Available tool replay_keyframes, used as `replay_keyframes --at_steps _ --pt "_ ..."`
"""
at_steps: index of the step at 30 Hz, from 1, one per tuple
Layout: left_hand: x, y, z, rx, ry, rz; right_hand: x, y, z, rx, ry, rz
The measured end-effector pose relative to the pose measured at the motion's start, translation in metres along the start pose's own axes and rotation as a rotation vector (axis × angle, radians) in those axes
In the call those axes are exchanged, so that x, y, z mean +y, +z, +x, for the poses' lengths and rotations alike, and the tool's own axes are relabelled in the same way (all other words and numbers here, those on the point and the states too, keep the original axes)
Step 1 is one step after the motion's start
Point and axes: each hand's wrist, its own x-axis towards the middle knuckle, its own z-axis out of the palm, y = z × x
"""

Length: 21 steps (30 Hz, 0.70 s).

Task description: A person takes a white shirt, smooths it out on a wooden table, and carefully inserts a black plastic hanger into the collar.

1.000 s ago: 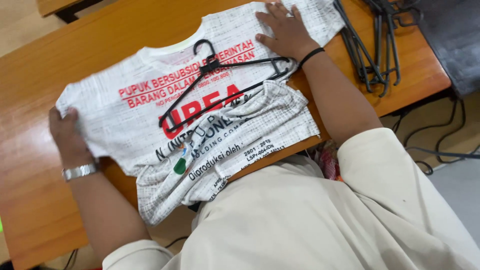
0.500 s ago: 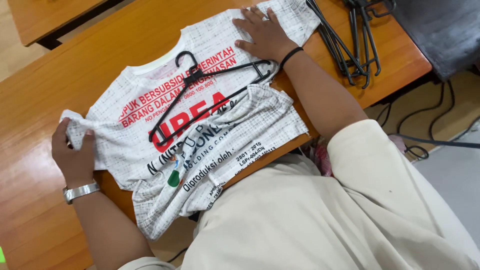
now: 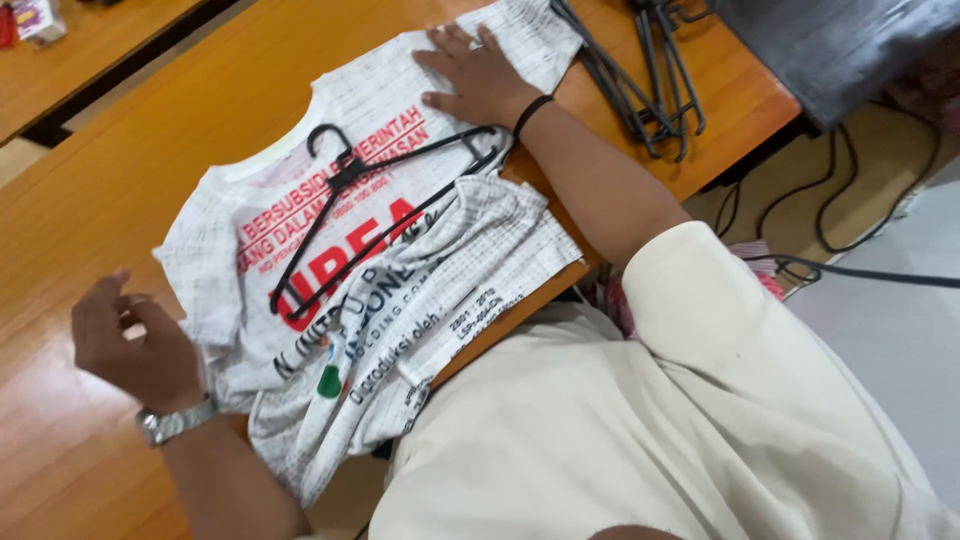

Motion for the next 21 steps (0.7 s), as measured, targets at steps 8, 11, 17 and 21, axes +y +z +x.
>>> replay_keyframes --at_steps 8,11,17,21 --pt "-0.038 0.026 -0.026 -0.397 -0.015 0.354 0.007 0.004 0.008 0.042 -0.032 -0.037" --pt "-0.034 0.031 -0.026 -0.373 -0.072 0.4 0.001 -0.004 0.004 0.002 -0.001 -0.016" --pt "-0.028 0.027 -0.021 -0.276 -0.327 0.031 0.001 -0.005 0.006 -0.025 0.014 -0.003" --pt "-0.06 0.014 -0.032 -0.272 -0.383 0.103 -0.001 -0.005 0.007 -0.039 0.04 -0.036"
